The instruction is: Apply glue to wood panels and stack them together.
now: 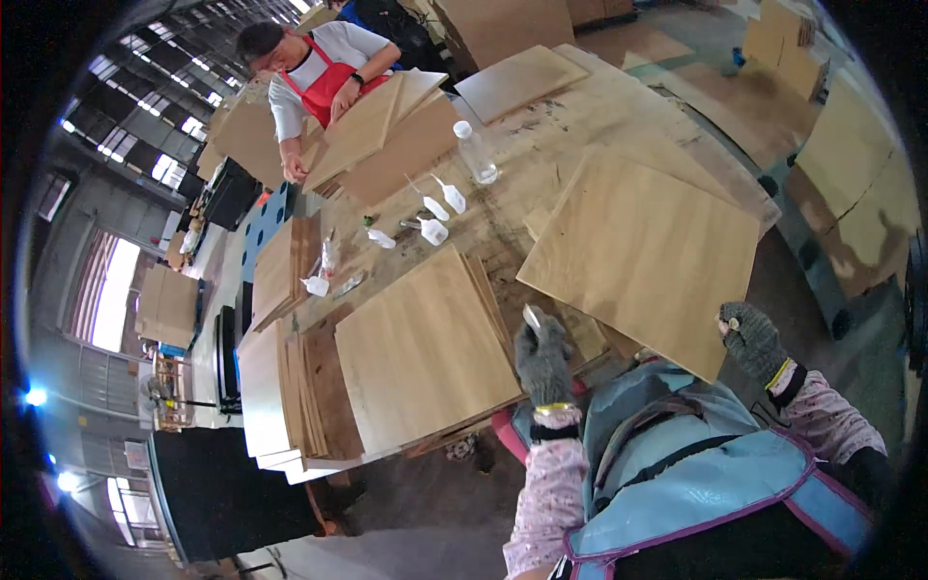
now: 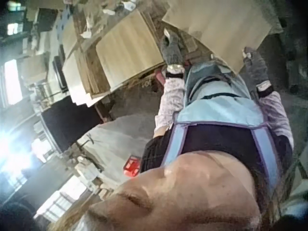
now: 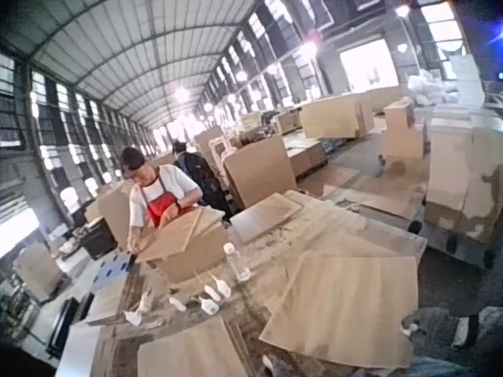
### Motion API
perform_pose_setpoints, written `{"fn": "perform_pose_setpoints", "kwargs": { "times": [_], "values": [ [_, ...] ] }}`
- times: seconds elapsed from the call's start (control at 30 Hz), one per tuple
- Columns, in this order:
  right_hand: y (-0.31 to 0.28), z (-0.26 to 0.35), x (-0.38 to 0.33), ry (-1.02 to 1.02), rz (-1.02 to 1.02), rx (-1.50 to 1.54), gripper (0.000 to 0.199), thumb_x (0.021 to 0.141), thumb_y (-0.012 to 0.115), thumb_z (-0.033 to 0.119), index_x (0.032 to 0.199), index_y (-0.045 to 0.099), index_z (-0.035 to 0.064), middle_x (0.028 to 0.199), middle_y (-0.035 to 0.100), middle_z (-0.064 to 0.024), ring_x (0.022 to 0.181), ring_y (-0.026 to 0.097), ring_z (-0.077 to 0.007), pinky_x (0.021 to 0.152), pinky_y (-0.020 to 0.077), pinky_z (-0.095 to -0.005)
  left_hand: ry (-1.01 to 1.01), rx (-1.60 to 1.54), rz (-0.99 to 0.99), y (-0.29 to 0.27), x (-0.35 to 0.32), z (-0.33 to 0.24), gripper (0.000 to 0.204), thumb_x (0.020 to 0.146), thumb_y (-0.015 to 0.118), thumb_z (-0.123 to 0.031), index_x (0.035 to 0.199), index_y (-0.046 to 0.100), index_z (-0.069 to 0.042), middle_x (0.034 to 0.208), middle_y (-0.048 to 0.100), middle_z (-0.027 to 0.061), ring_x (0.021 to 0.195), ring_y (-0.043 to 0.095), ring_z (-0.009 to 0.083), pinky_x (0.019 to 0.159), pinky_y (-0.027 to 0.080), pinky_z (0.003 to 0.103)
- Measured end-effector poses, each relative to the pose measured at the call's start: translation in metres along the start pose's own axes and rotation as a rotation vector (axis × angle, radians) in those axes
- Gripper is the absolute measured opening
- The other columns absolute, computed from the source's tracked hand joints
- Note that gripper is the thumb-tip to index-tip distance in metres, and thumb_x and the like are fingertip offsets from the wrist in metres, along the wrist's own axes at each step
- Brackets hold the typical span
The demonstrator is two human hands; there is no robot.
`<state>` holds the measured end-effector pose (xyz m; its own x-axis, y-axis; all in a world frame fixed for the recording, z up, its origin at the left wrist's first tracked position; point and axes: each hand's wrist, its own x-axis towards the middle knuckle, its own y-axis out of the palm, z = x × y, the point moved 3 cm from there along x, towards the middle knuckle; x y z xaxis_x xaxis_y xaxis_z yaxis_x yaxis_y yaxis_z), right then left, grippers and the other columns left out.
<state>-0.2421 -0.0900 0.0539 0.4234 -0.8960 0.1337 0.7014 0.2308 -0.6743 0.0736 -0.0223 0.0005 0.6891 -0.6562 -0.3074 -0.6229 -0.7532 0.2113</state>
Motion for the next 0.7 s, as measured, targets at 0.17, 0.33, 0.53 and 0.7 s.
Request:
{"fn": "perform_pose_setpoints", "kwargs": {
  "times": [0.17,0.33,0.53,0.7],
  "values": [
    [0.005,-0.005,0.001,-0.152,-0.054,-0.344,0.019,0.083,0.055,0.013,0.099,0.059,0.0042,0.088,0.061,-0.0153,0.084,0.060,-0.0328,0.075,0.0475,-0.0403,0.046,0.074,0.043,-0.024,-0.023,0.047,0.021,0.093,0.054,-0.027,0.090,0.058,-0.007,0.069,0.053,-0.0003,0.056,0.045,0.0066,0.049,0.037,0.025],
    [0.018,-0.023,0.002,-0.043,-0.152,-0.418,0.021,0.083,0.056,0.014,0.101,0.060,0.0050,0.093,0.062,-0.0175,0.088,0.060,-0.0357,0.077,0.0472,-0.0420,0.108,-0.061,0.176,-0.018,-0.007,0.042,0.027,0.095,0.048,-0.029,0.087,0.056,-0.005,0.066,0.053,0.0036,0.057,0.051,0.0129,0.052,0.041,0.031],
    [0.020,-0.013,0.002,-0.008,-0.258,-0.432,0.023,0.082,0.058,0.015,0.103,0.060,0.0051,0.094,0.062,-0.0177,0.090,0.060,-0.0349,0.079,0.0474,-0.0416,0.282,0.306,0.157,-0.002,0.027,0.031,0.034,0.092,0.051,-0.036,0.084,0.059,-0.004,0.066,0.058,0.0110,0.058,0.055,0.0239,0.056,0.043,0.039],
    [0.022,-0.017,0.000,0.048,-0.250,-0.517,0.024,0.082,0.060,0.014,0.103,0.060,0.0047,0.095,0.063,-0.0175,0.090,0.061,-0.0338,0.079,0.0479,-0.0406,0.433,0.538,-0.059,0.004,0.048,0.021,0.040,0.089,0.054,-0.040,0.076,0.058,-0.003,0.069,0.061,0.0174,0.062,0.057,0.0332,0.060,0.044,0.043]
  ]
}}
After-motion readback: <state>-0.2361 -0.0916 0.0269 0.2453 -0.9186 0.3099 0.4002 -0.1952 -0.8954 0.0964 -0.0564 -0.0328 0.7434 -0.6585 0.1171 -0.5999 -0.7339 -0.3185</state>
